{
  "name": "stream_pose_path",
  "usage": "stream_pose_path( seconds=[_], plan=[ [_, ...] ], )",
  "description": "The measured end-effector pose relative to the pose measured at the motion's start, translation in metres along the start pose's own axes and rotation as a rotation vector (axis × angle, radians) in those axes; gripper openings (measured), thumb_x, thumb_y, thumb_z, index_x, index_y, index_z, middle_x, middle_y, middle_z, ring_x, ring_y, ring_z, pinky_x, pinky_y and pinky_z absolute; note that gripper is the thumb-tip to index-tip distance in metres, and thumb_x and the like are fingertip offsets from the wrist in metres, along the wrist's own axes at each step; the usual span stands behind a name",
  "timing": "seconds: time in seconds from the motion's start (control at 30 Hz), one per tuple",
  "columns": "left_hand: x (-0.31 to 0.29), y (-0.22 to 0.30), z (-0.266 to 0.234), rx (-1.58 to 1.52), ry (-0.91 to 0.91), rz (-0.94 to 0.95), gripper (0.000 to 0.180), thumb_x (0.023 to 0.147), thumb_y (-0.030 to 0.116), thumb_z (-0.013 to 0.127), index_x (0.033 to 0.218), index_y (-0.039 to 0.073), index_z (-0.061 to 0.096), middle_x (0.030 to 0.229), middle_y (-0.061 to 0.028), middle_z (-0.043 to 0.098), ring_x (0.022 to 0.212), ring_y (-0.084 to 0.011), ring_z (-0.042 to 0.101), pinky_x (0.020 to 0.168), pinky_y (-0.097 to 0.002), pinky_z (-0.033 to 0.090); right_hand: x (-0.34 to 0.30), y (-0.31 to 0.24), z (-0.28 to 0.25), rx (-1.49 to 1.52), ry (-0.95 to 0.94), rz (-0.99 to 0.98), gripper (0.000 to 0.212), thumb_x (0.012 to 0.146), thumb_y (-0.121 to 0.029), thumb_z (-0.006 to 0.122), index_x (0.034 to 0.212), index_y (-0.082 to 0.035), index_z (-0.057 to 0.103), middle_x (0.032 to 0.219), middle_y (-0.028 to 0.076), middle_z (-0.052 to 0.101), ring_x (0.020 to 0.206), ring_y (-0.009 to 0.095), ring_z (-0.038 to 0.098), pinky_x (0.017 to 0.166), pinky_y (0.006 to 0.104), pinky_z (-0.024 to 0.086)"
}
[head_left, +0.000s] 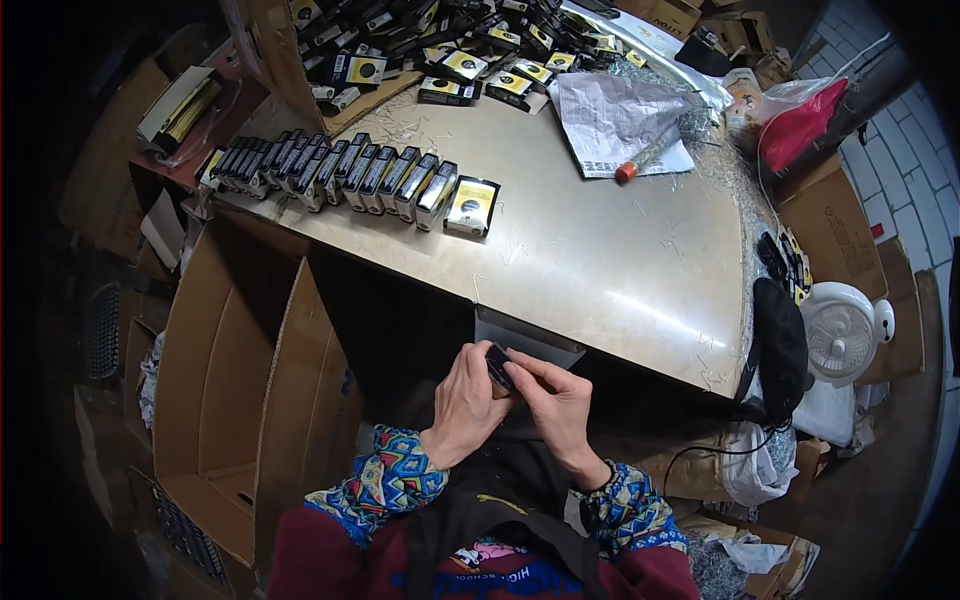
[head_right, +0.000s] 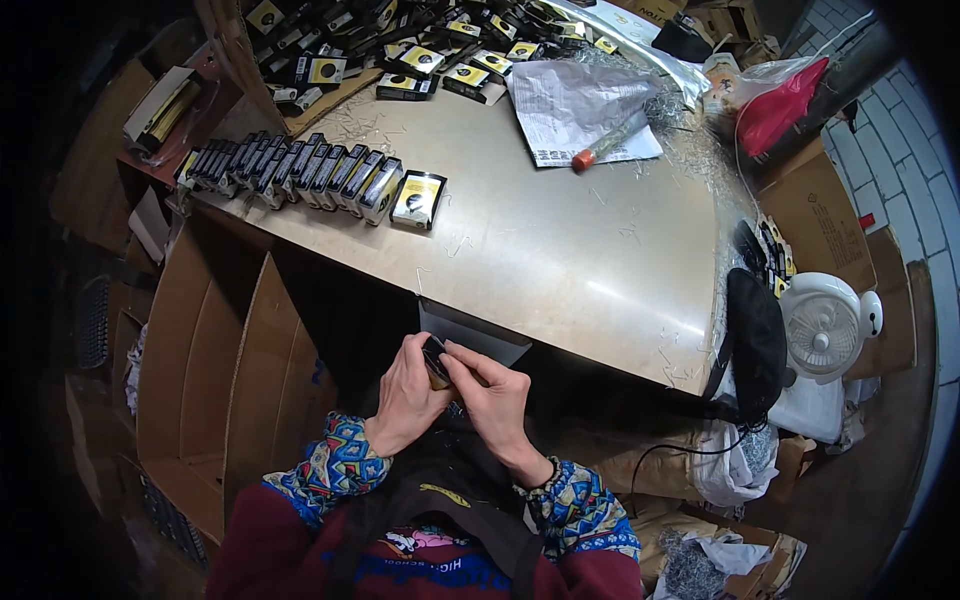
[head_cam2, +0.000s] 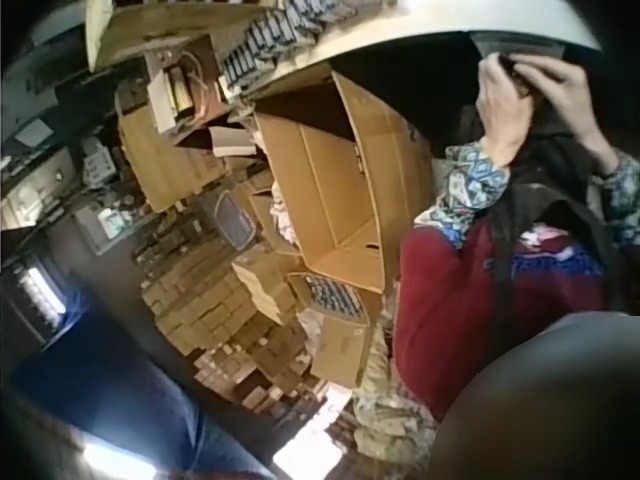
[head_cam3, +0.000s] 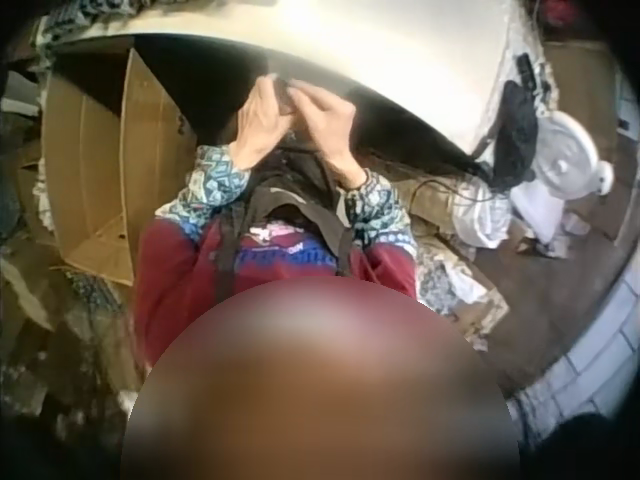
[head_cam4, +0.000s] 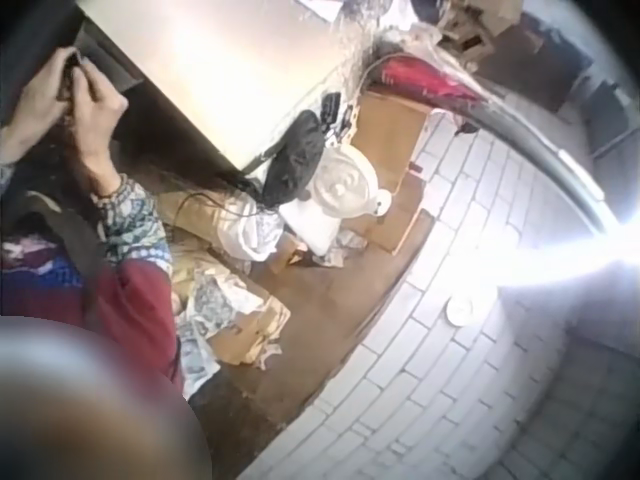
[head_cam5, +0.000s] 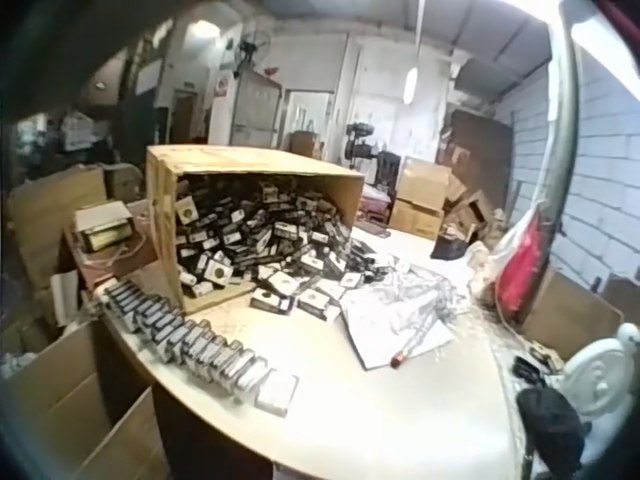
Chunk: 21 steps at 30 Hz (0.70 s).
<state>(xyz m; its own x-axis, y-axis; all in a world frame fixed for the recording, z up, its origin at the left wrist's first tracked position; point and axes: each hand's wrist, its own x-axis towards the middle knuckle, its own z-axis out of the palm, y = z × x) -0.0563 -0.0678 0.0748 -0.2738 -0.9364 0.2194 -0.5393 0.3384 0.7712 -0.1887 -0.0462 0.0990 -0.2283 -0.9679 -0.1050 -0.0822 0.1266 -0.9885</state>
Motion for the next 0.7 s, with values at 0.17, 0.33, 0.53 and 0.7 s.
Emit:
stream_pose_path(
  seconds=[0.17,0.33,0.53,0.7],
  plan=[
    [0.004,-0.006,0.000,-0.021,-0.061,-0.054,0.057,0.073,0.010,0.073,0.117,-0.002,0.039,0.104,-0.0226,0.052,0.091,-0.0428,0.057,0.072,-0.0454,0.050,-0.001,0.005,0.009,-0.200,0.049,-0.319,0.019,0.086,0.000,0.068,0.104,0.006,0.069,0.099,0.016,0.072,0.085,0.015,0.069,0.074,0.0252,0.055],
    [0.009,-0.007,-0.006,-0.062,-0.113,-0.144,0.055,0.077,0.014,0.073,0.117,-0.001,0.038,0.105,-0.0245,0.052,0.093,-0.0452,0.056,0.073,-0.0459,0.050,0.005,0.006,0.015,-0.567,0.096,-0.798,0.016,0.083,0.003,0.064,0.099,0.003,0.065,0.099,0.019,0.069,0.090,0.032,0.069,0.076,0.0339,0.056],
    [0.036,-0.043,-0.036,-0.352,-0.026,-0.260,0.059,0.098,0.027,0.057,0.141,0.003,0.024,0.112,-0.0132,0.056,0.096,-0.0191,0.057,0.081,-0.0319,0.049,0.116,-0.034,0.022,-0.489,-0.119,-0.820,0.028,0.086,-0.010,0.065,0.112,0.002,0.063,0.108,0.021,0.065,0.101,0.038,0.062,0.084,0.0405,0.051],
    [0.100,-0.010,-0.061,-0.087,0.234,-0.020,0.034,0.093,0.011,0.059,0.124,-0.004,0.054,0.102,-0.0143,0.059,0.090,-0.0220,0.061,0.077,-0.0317,0.049,0.218,-0.052,0.016,-1.101,-0.458,-0.626,0.082,0.075,-0.030,0.073,0.142,0.000,0.036,0.127,0.026,0.048,0.111,0.042,0.051,0.098,0.0429,0.043]
  ],
)
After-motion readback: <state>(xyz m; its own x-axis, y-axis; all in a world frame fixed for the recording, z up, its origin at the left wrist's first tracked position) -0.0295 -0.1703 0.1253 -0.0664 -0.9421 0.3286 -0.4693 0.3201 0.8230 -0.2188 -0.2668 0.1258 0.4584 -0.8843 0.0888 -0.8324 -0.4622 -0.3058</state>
